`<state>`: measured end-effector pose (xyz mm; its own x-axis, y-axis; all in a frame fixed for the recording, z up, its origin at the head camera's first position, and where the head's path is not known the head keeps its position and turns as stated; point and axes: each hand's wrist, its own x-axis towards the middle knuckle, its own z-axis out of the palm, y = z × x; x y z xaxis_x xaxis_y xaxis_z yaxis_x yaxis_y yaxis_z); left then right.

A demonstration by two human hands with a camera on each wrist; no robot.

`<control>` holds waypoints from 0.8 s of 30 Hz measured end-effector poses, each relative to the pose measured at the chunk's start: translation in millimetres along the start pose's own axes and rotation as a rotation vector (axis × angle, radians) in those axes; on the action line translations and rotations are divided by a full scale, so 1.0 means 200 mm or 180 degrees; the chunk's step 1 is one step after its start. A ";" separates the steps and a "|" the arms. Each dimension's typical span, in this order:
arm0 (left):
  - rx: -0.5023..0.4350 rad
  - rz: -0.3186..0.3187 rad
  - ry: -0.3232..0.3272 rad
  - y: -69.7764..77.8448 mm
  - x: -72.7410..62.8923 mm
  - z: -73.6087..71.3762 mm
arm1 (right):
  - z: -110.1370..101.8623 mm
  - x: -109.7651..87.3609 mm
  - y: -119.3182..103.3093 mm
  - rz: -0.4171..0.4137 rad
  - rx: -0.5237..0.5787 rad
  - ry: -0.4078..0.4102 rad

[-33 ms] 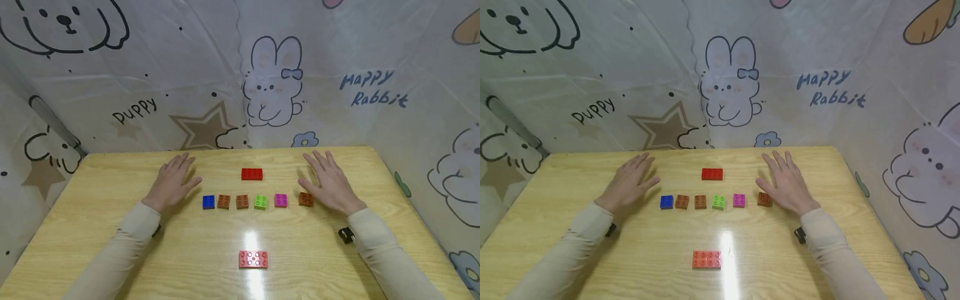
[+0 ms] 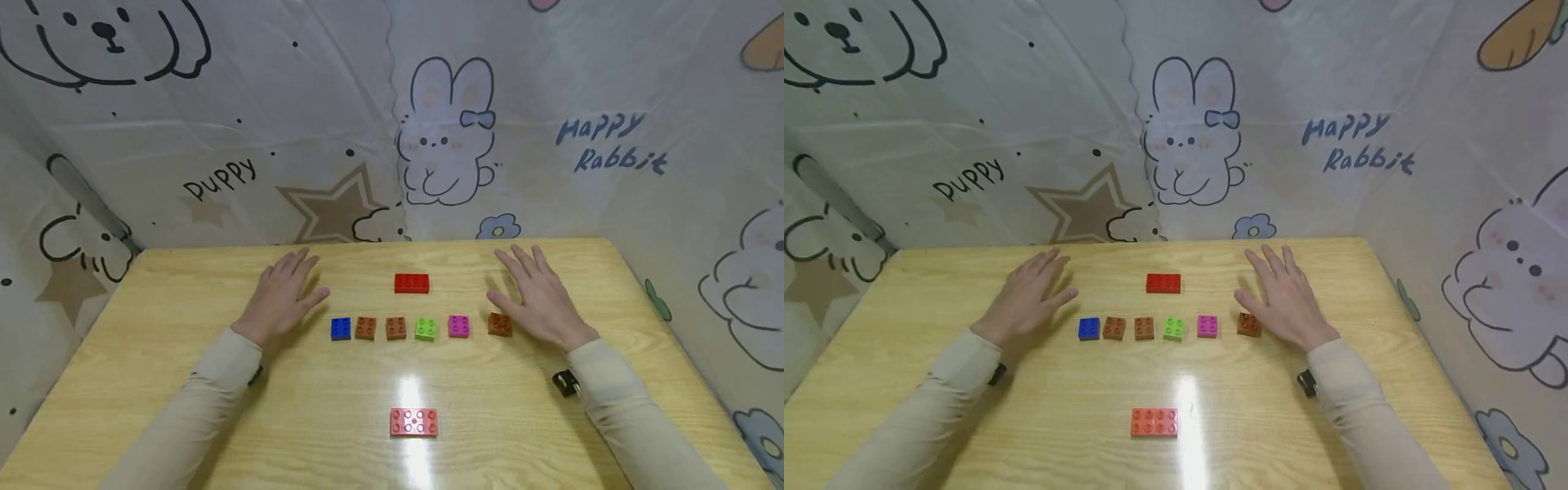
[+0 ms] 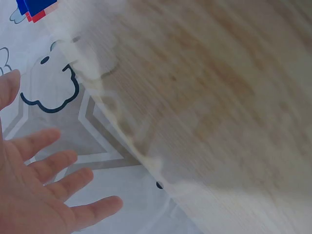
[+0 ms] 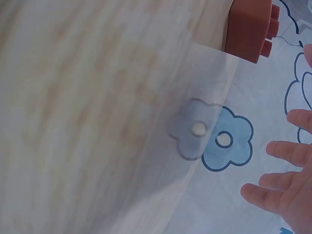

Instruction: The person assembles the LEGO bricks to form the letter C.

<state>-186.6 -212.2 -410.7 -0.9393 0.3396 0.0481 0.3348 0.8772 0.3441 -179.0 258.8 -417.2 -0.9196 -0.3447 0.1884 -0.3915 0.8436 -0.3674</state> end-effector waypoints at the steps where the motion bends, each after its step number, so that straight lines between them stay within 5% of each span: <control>1: -0.0002 -0.0004 -0.0008 0.00 0.00 0.00 | 0.00 0.00 0.00 0.0004 0.0004 -0.0002; 12: -0.0017 -0.0012 -0.0034 0.02 -0.06 -0.03 | 0.00 -0.03 -0.01 -0.0025 0.0090 0.0010; 24: -0.0195 0.0334 -0.0041 0.20 -0.24 -0.01 | 0.00 -0.10 -0.04 -0.0119 0.0054 -0.0269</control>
<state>-127.8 -194.4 -397.4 -0.8982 0.4331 0.0751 0.4256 0.8144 0.3946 -157.5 258.6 -418.0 -0.9035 -0.4099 0.1252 -0.4255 0.8226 -0.3772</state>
